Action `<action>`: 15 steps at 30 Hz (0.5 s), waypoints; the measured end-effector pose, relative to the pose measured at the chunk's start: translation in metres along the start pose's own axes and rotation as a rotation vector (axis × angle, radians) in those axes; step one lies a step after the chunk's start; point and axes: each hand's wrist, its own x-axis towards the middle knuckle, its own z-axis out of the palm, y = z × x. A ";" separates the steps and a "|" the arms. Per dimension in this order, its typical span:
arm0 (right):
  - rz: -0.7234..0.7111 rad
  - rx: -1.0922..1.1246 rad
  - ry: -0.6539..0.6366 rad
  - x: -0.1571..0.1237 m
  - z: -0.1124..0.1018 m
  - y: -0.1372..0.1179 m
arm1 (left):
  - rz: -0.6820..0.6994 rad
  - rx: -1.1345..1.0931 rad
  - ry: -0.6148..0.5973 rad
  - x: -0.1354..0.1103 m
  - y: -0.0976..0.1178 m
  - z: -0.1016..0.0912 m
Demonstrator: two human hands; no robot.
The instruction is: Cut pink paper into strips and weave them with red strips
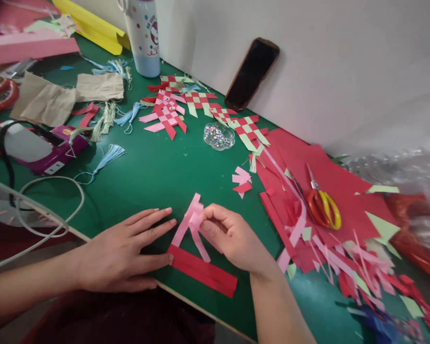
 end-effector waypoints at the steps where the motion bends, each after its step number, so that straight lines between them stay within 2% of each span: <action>1: 0.010 0.031 -0.038 -0.002 0.000 -0.001 | -0.002 -0.007 0.004 0.000 0.000 0.000; 6: 0.036 0.147 -0.223 -0.012 -0.001 -0.003 | 0.031 -0.022 0.003 0.003 -0.001 -0.002; 9: 0.054 0.174 -0.226 -0.015 -0.005 -0.001 | 0.054 -0.024 0.009 0.003 -0.001 -0.003; 12: 0.040 0.134 -0.056 -0.013 -0.011 0.004 | 0.058 -0.022 0.012 0.003 -0.001 -0.004; 15: 0.089 -0.111 0.228 -0.005 -0.016 0.009 | 0.064 -0.022 0.009 0.003 -0.001 -0.004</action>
